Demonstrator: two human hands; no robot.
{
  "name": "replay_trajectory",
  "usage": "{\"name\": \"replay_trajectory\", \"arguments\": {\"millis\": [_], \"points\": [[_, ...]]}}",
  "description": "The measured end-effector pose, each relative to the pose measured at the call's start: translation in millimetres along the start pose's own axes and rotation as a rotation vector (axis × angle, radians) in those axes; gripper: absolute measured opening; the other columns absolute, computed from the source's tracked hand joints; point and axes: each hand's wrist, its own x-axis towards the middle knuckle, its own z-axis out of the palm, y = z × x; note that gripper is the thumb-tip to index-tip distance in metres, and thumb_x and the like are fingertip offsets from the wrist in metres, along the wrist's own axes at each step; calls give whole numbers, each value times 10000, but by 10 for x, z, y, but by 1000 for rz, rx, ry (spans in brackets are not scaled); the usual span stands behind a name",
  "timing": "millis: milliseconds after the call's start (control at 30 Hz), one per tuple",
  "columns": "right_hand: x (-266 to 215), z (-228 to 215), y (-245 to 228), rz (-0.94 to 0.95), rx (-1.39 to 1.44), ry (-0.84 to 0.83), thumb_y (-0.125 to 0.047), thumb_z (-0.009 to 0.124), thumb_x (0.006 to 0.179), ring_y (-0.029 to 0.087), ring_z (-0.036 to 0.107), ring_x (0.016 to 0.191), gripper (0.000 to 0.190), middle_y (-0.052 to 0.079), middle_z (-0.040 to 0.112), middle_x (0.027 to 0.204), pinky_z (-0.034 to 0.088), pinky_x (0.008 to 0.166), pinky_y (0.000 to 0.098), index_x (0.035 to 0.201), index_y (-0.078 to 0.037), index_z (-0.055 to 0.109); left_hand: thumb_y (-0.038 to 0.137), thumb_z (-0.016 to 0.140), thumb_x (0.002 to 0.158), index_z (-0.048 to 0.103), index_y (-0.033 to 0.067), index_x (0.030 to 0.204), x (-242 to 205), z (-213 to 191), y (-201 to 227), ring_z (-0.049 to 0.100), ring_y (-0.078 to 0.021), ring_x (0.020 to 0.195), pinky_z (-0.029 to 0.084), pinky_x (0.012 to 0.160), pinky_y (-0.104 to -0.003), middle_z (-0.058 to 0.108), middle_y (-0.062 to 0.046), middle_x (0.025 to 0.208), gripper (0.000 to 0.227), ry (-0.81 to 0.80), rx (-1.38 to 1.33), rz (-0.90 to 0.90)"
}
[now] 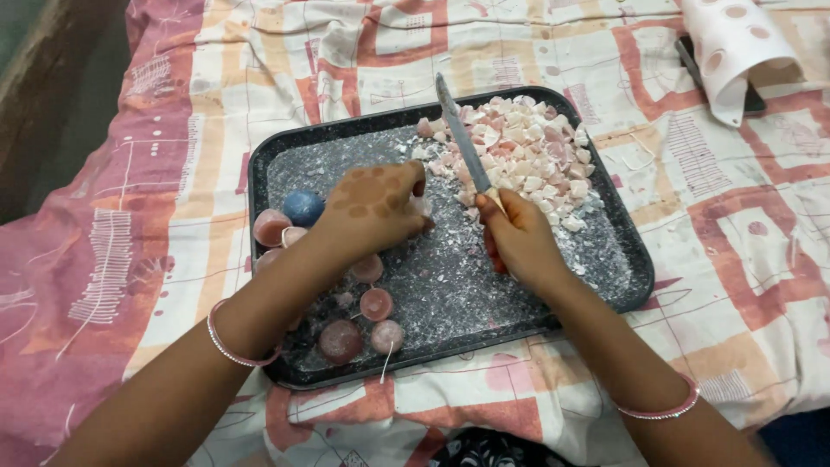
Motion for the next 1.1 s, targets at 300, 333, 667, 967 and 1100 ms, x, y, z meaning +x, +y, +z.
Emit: {"name": "replay_trajectory", "arguments": {"millis": [300, 333, 667, 967, 1100], "points": [[-16, 11, -126, 89, -133, 18, -339, 532, 1035, 103, 443, 365, 259, 5, 510, 536, 349, 350, 280, 917, -113, 578, 419, 775, 827, 701, 158, 1023, -328, 16, -148, 608, -266, 1125, 382, 1021, -456, 700, -61, 1066, 335, -11, -58, 132], [-17, 0, -106, 96, -135, 13, -339, 532, 1035, 103, 443, 365, 259, 5, 510, 536, 349, 350, 280, 917, -113, 578, 419, 775, 827, 701, 158, 1023, -333, 19, -159, 608, -266, 1125, 382, 1021, -456, 700, -61, 1066, 335, -15, -64, 127], [-81, 15, -105, 44, -219, -11, -325, 581, 1040, 95, 447, 407, 283, 4, 511, 551, 358, 387, 277, 881, -91, 558, 301, 726, 868, 705, 128, 998, -349, 264, -256, 645, -275, 1034, 381, 995, -460, 723, -69, 951, 217, 197, -118, 270], [-344, 180, -429, -109, -700, 11, -333, 619, 1004, 235, 583, 565, 291, 115, 623, 646, 438, 527, 382, 933, -51, 632, 309, 689, 942, 663, 77, 955, -289, 448, -242, 644, -308, 922, 441, 871, -469, 691, -108, 877, 233, 447, -45, 304], [-388, 250, -482, 49, -1004, -98, -358, 556, 981, 429, 690, 712, 301, 226, 692, 744, 509, 653, 533, 978, -61, 607, 289, 691, 918, 657, 86, 928, -308, 446, -252, 652, -303, 918, 449, 858, -474, 693, -99, 877, 206, 463, -55, 335]]}}
